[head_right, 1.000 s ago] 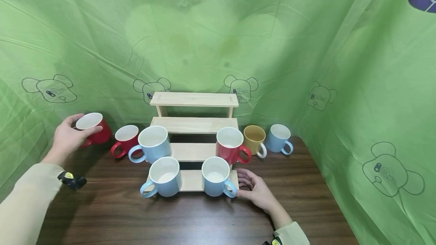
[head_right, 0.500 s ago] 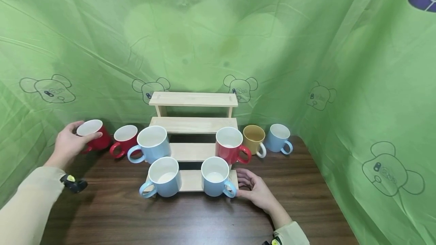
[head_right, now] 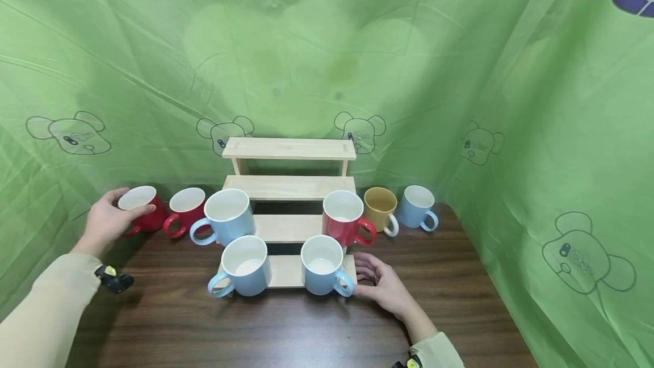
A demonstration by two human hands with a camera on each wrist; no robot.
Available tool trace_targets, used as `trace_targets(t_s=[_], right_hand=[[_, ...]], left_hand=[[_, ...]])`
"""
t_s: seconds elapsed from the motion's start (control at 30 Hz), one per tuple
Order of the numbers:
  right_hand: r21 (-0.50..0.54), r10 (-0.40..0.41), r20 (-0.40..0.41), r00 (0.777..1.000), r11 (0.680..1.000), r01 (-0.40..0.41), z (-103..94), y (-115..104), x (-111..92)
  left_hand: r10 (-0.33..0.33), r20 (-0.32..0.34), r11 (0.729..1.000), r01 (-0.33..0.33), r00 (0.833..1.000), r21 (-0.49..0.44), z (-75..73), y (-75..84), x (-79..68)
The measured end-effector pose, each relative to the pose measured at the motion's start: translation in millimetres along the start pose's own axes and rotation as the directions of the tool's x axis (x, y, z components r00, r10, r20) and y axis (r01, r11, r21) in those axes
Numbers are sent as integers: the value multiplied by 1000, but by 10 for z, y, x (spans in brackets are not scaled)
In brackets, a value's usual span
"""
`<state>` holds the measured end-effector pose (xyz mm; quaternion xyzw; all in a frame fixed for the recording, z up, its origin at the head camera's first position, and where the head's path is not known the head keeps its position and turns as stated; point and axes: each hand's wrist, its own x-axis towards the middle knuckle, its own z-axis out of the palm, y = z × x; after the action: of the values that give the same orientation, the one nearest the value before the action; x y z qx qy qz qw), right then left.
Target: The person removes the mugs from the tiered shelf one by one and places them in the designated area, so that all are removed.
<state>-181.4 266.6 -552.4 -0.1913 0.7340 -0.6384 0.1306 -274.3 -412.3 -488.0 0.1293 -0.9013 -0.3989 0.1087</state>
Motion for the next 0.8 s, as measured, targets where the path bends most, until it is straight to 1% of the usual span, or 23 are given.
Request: trace_targets(t_s=[0.1,0.33,0.5,0.67,0.8], right_hand=[[-2,7,-4,1000,1000,-7,5,-7,-1],[-9,2,-7,1000,1000,-2,3,-5,1],[-20,1,-12,1000,1000,-1,6,-10,6],[-41,1,-18,1000,999,-2,7,-9,4],[-33,-1,-17,1000,999,0,8,-9,-5]], left_hand=[[-2,0,1000,2,1000,2,4,-7,-5],[20,7,1000,-20,1000,-13,23,-38,11],[25,24,999,-25,999,-21,29,-62,16],[39,36,999,-41,999,34,37,-61,36],[30,47,998,-33,998,56,34,-30,45]])
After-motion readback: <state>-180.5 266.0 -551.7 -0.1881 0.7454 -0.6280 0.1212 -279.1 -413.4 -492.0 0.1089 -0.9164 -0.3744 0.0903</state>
